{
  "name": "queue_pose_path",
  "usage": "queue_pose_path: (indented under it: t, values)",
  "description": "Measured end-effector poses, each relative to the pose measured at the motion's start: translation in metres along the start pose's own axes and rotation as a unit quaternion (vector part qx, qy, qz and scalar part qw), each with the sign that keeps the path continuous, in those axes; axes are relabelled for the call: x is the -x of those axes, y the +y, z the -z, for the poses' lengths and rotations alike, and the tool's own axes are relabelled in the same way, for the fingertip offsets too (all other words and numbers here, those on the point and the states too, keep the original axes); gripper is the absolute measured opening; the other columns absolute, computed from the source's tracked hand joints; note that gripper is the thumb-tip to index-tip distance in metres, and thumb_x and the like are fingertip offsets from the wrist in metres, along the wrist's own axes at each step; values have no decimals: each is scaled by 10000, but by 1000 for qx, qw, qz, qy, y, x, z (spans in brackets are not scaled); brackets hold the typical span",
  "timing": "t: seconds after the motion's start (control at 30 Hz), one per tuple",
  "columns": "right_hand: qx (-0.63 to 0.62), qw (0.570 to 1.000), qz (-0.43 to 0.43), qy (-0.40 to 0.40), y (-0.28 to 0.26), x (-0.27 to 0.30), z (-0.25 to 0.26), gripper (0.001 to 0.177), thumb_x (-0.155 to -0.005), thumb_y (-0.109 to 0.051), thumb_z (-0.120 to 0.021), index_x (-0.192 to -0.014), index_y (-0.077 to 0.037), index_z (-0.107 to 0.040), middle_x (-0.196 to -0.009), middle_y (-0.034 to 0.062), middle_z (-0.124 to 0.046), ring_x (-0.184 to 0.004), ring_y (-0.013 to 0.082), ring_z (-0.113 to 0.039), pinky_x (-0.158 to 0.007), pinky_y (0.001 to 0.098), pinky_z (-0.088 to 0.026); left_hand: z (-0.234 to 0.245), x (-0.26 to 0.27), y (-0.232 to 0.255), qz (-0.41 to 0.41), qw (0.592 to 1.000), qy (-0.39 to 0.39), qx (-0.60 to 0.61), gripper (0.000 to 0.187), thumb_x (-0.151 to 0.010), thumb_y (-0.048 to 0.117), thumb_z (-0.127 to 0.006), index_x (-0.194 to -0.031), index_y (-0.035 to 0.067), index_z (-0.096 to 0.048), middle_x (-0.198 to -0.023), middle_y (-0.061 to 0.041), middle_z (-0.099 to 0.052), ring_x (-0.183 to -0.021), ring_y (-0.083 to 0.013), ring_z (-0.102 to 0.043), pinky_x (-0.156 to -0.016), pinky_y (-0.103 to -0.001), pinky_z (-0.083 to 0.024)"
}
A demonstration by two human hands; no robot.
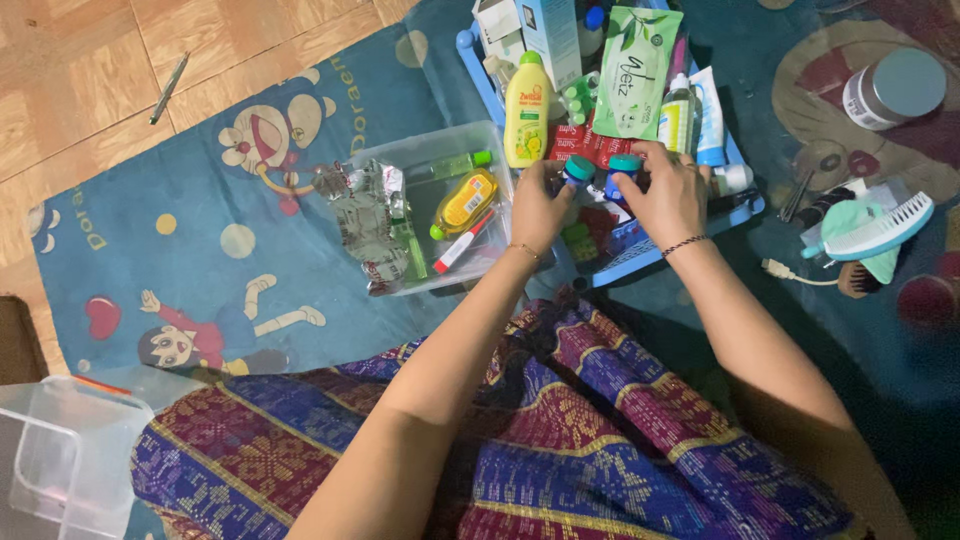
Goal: The person organizes skincare products by moving various bottles, packets, and containers from a blue plastic tray into a clear plastic bin and a smaller clear container.
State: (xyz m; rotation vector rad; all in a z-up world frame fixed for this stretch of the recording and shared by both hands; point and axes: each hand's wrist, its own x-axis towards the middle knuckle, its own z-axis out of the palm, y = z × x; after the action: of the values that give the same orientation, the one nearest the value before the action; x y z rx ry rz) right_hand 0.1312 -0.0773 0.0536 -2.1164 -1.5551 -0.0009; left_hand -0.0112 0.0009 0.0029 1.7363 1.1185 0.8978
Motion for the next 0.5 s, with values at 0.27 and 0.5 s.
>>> queue_pose_path:
  t: [0.27,0.5]
  values:
    - [-11,1000,-9,-10,-2,-1,1,351,-741,-266,-674,-1029,-107,-551,-835,72,-628,-829,250,-545,-729,390,-333,6,5,0,1,1000,-4,7,253,-680,88,-616,-916,26,-550,-876,-138,-568,-809,-258,-566,-733,-329,-455]
    - [-21,1000,-15,-14,-2,0,-1,336,-756,-254,-661,-1036,-104,-550,-838,40,-631,-822,235,-544,-744,395,-332,12,11,-1,-7,1000,7,4,230,-694,88,-602,-909,19,-559,-868,-137,-574,-809,-257,-559,-742,-333,-440]
